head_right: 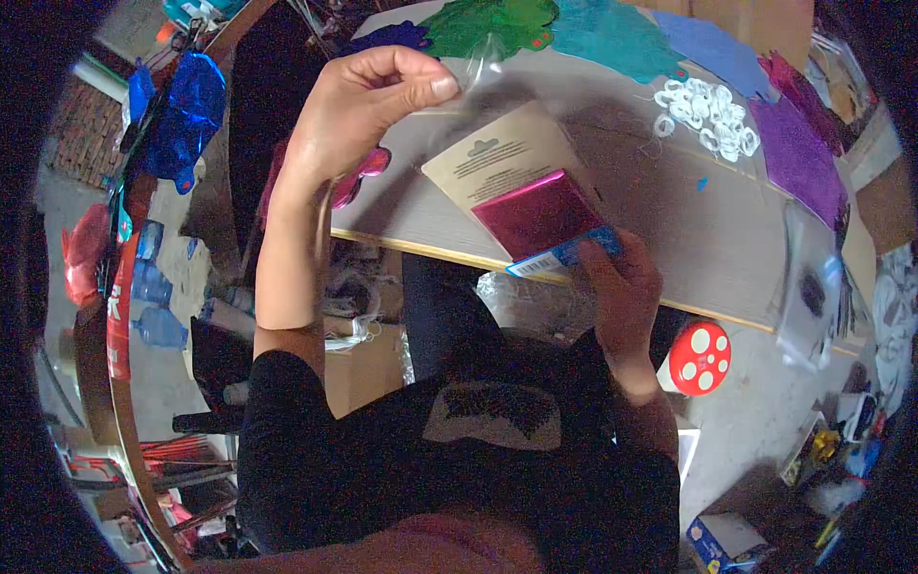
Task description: Packaging decorative foil sheets into plastic pouches and organizing them.
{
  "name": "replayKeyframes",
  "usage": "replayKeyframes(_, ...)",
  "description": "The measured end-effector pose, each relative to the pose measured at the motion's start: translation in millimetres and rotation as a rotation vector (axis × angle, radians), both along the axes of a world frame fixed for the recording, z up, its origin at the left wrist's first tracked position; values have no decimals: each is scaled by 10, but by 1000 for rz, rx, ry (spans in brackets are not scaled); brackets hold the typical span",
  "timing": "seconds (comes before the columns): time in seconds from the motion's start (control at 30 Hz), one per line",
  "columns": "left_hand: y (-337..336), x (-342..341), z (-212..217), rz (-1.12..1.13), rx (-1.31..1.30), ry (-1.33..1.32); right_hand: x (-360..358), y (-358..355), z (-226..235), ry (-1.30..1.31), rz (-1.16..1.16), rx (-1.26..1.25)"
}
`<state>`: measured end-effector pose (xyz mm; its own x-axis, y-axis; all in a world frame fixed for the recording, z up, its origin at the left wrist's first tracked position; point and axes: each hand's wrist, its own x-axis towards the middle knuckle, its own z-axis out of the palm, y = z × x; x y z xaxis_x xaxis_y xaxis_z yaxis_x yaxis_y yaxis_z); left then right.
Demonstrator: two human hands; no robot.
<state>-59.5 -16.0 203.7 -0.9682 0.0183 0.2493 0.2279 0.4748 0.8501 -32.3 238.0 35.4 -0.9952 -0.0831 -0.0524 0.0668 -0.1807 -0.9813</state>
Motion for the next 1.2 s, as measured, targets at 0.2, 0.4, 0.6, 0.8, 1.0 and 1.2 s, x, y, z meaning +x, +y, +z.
replayKeyframes(0.2,-4,-54,-55,-77,183,27,-22,6,-17,-1,9,0)
replayKeyframes(0.4,-25,-47,-36,-51,25,79,-25,3,-105,42,30,-80)
replayKeyframes(0.6,-55,-146,-5,-204,59,-114,-7,10,-103,-18,24,-78)
replayKeyframes(0.8,-150,-82,-34,-17,-86,233,-31,-16,-32,48,21,4)
replayKeyframes(1.0,60,452,-867,279,389,-76,-103,-2,-32,9,63,-120)
replayKeyframes(1.2,711,518,-1489,-62,871,-62,-113,-150,134,137,53,89)
